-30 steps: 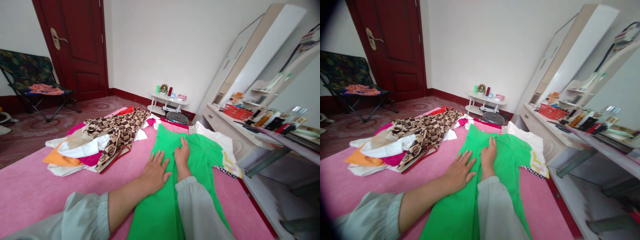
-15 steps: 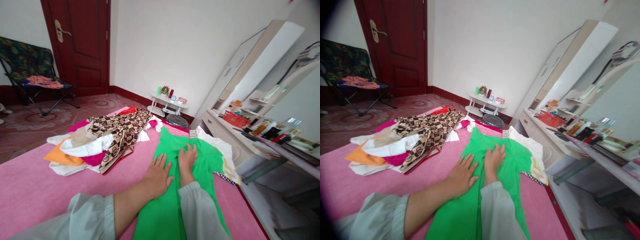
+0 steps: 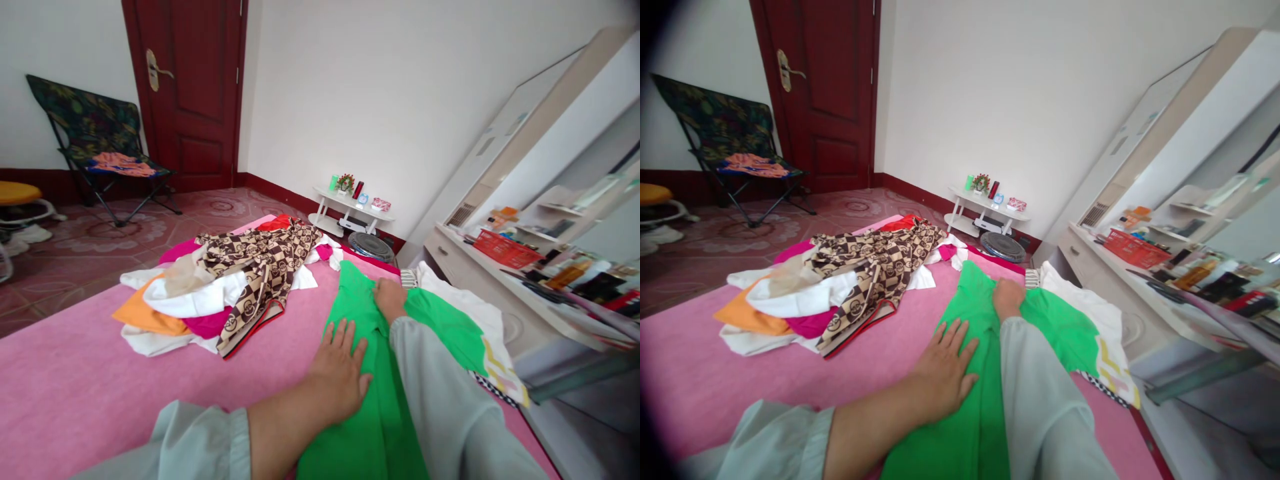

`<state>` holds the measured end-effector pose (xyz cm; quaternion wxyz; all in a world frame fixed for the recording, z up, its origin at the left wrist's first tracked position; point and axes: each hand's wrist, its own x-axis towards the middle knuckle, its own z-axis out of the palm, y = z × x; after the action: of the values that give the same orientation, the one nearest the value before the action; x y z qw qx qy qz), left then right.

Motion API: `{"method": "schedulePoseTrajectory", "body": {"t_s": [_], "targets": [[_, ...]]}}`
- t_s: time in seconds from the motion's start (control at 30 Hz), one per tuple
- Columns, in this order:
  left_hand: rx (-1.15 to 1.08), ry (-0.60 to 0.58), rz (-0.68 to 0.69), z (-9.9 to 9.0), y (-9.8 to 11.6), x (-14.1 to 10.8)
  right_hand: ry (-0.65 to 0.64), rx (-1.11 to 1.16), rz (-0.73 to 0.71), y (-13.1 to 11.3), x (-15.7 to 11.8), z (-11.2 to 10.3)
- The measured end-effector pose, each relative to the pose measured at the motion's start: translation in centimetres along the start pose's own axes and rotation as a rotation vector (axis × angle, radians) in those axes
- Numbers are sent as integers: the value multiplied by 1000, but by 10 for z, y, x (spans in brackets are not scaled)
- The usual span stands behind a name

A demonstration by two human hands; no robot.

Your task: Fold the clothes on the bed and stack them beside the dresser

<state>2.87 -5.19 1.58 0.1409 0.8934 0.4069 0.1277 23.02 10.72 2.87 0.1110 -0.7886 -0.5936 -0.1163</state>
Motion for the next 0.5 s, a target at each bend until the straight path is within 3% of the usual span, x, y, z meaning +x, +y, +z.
{"method": "schedulePoseTrajectory", "body": {"t_s": [0.1, 0.23, 0.37, 0.5], "targets": [[-6, -3, -6, 1, 0, 1, 74, 2, -22, -15, 10, -6], [-10, -12, -16, 1, 0, 1, 148, 232, -156, -50, 22, -5], [-13, -3, -14, 1, 0, 1, 6, 509, -72, -70, 34, 15], [-14, -6, -23, 2, 1, 0, -86, 642, 25, -67, 48, 34]]}}
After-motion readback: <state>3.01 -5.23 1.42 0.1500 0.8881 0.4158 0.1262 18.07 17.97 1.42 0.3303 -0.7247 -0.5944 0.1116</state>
